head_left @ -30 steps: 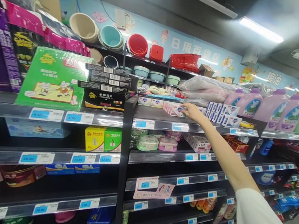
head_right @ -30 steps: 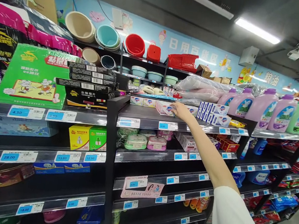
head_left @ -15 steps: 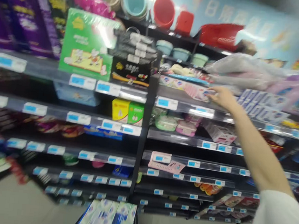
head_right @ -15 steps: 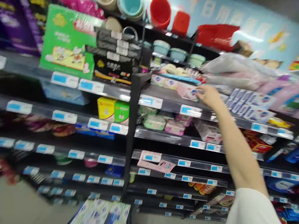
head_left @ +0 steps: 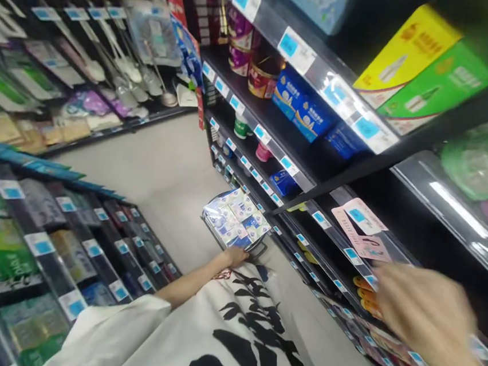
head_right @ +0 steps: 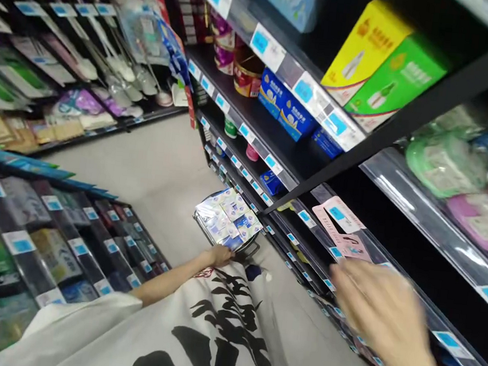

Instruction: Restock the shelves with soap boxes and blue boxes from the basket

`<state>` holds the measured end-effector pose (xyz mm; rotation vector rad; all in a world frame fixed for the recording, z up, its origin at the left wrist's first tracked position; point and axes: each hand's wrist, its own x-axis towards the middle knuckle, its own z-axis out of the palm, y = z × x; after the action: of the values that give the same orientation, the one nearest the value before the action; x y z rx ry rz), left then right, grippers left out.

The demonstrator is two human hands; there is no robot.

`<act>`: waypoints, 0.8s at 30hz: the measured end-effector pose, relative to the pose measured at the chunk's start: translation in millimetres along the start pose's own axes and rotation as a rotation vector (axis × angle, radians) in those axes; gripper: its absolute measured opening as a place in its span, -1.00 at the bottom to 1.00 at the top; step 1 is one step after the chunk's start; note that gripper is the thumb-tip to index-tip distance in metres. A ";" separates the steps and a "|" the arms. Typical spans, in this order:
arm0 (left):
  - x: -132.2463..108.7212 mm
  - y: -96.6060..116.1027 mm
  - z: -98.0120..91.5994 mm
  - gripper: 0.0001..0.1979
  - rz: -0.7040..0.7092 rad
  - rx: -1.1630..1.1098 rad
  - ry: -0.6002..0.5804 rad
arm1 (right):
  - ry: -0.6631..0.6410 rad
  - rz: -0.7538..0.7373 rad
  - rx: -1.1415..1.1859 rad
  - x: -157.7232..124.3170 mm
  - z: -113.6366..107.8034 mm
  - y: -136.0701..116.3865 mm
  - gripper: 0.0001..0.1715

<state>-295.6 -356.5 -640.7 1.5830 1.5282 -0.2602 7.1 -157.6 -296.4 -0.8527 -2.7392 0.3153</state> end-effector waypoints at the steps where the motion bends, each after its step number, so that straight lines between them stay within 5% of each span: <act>1: 4.5 -3.2 4.1 -0.59 -0.008 -0.017 -0.007 | -0.090 -0.086 0.014 -5.2 21.3 -6.0 -0.69; 5: 22.5 -18.2 21.1 -0.62 -0.045 -0.101 0.001 | -0.313 -0.047 0.054 -31.8 140.6 -11.5 -0.57; 8: 32.7 -31.2 34.4 -0.60 -0.065 -0.168 0.048 | -0.270 0.133 0.196 -70.2 220.8 -10.0 -0.57; 10: 37.7 -38.9 43.9 -0.58 -0.076 -0.207 0.073 | -0.219 0.285 0.303 -98.3 255.3 -13.9 -0.58; 13: 44.2 -46.6 58.3 -0.55 -0.106 -0.239 0.082 | -0.186 0.523 0.411 -132.0 283.8 -28.5 -0.54; 18: 63.1 -48.2 73.0 -0.56 -0.159 -0.233 0.061 | -0.272 0.774 0.502 -159.6 301.1 -53.0 -0.46; 24: 119.3 -47.7 70.8 -0.42 -0.142 -0.194 0.173 | -0.476 0.970 0.512 -187.0 303.4 -34.2 -0.41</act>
<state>-282.4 -330.9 -784.5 1.3756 1.7470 -0.0517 45.9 -332.7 -606.3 -2.0508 -2.1482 1.4632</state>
